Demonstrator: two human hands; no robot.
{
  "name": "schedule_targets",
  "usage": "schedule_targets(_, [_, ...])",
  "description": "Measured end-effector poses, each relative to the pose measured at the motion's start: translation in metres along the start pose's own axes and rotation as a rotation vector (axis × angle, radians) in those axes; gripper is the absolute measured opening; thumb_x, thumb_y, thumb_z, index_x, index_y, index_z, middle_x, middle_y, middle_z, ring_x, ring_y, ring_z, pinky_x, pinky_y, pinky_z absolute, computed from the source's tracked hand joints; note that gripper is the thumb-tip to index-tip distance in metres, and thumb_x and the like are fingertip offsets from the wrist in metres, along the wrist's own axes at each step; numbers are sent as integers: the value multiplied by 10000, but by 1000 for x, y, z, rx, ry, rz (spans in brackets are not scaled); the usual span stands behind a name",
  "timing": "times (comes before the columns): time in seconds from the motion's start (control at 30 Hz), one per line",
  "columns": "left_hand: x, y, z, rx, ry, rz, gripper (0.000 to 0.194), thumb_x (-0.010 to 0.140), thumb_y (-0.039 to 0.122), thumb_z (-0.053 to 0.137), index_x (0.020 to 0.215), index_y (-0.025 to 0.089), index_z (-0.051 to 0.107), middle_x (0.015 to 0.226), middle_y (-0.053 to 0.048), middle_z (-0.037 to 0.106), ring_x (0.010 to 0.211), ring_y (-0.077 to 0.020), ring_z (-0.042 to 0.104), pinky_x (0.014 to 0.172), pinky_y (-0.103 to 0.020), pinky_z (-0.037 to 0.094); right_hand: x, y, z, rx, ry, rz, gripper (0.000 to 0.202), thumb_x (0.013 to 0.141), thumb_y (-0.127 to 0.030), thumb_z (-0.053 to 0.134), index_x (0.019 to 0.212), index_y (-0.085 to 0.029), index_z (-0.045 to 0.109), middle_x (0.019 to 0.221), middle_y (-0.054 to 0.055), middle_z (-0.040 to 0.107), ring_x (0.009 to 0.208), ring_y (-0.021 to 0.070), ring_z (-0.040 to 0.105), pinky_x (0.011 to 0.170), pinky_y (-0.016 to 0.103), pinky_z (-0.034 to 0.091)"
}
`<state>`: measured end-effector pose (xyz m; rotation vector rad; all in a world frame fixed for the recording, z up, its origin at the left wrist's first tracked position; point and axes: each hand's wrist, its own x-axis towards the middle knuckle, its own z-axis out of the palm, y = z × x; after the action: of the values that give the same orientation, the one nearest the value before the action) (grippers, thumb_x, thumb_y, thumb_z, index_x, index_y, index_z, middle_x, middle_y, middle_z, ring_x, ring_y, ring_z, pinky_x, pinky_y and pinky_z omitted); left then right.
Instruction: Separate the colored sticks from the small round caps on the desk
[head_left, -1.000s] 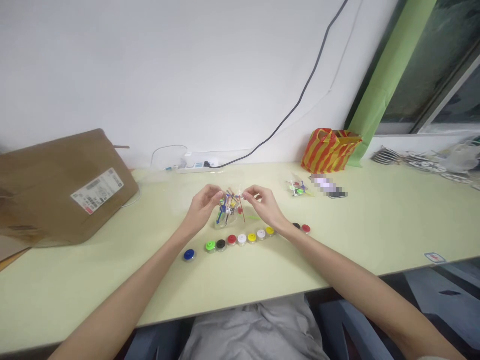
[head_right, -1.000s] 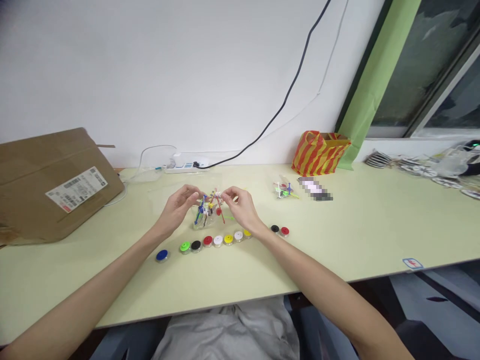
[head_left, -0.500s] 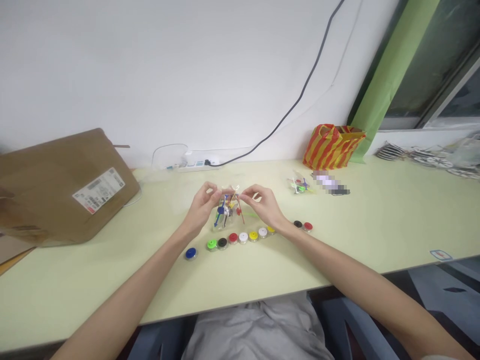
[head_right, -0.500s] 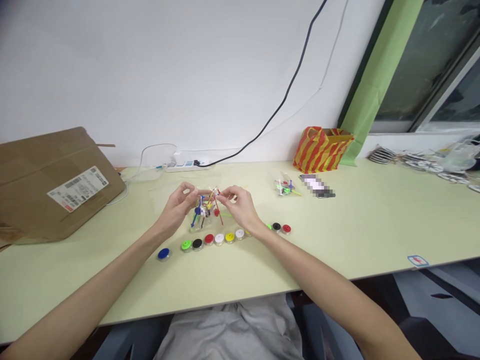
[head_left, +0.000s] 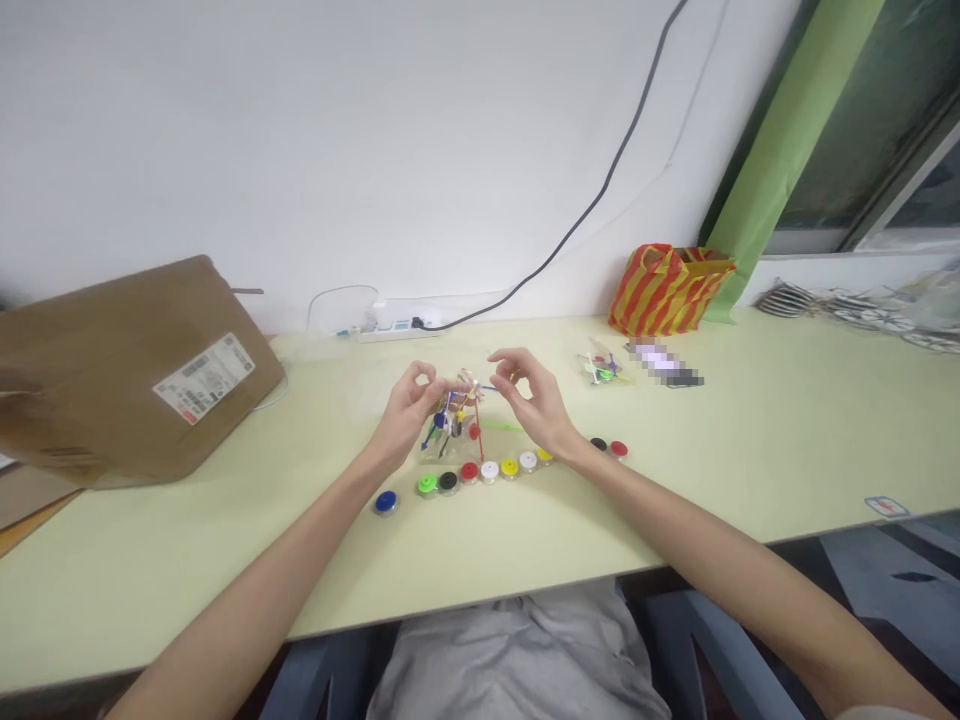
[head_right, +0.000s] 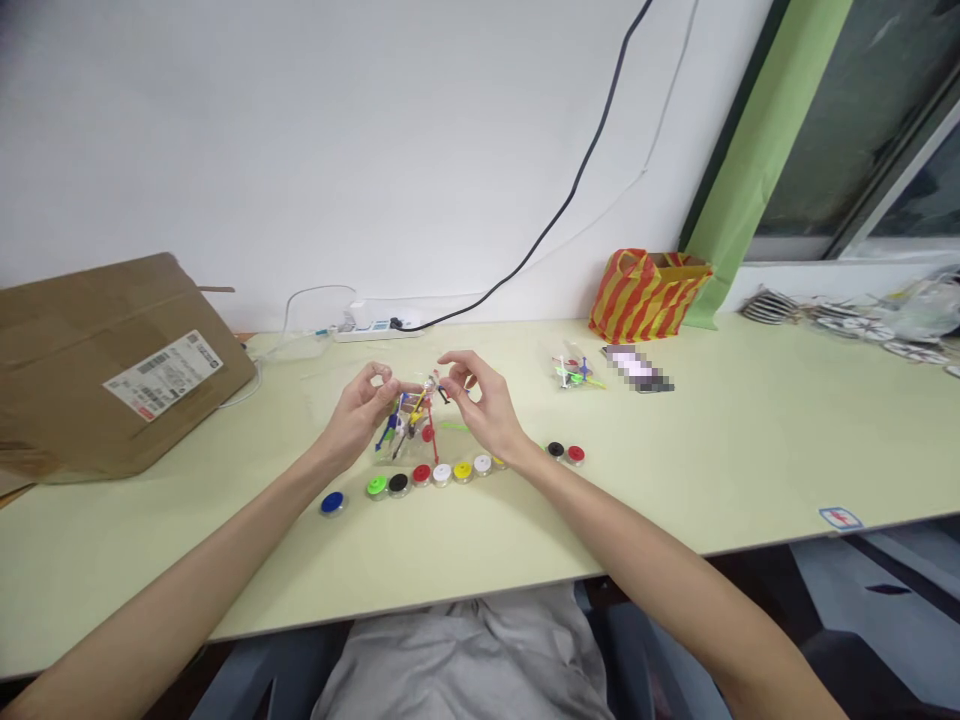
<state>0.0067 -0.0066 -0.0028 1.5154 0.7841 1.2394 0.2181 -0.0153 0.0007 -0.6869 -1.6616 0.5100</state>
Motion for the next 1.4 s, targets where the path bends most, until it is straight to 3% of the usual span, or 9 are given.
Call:
schedule_targets(0.3, [0,1,1,19,-8,10,388,907,495,687,964,232,408,1016,-91,784,819,-205,742,697,-267,518,8,4,-8,-225,-155,-106,228,1041,-268,461,1144,-258,664,964,60,631,922,219,557,870,367,442])
schedule_targets(0.6, [0,2,5,45,-53,47,330,942,458,653,975,217,430,1048,-105,770,806,-177,713,708,-272,533,17,1,-16,-310,-276,-128,203,1031,-207,454,962,-218,645,964,68,541,960,225,502,896,371,420])
schedule_targets(0.8, [1,1,4,41,-34,54,328,946,463,644,973,222,424,995,-83,773,794,-178,716,713,-283,539,19,-3,-14,-302,-279,-121,213,1010,-149,411,883,-215,569,970,68,516,961,221,490,893,371,426])
schedule_targets(0.97, [1,2,5,36,0,60,348,923,467,676,964,222,432,908,-47,770,811,-192,733,812,-335,553,18,-10,-12,-294,-293,-124,209,1015,-158,356,879,-219,503,990,66,489,958,216,480,880,371,435])
schedule_targets(1.13, [2,0,6,35,37,65,383,895,494,703,958,225,438,843,-34,761,769,-190,729,779,-323,556,17,-7,-12,-260,-291,-132,169,1030,-193,339,959,-225,488,1043,76,502,987,219,491,901,383,444])
schedule_targets(1.3, [5,-4,1,32,122,125,374,897,494,702,972,227,450,839,-28,756,744,-174,720,722,-282,549,9,2,-5,-225,-172,-90,191,1029,-296,454,1206,-227,470,1138,98,539,1029,227,526,919,392,452])
schedule_targets(1.4, [6,-4,-1,41,188,155,366,899,483,702,977,229,450,850,-28,758,749,-177,723,715,-282,550,3,7,0,-245,-137,-48,184,1023,-354,504,1143,-215,513,1061,82,577,972,220,542,889,378,449])
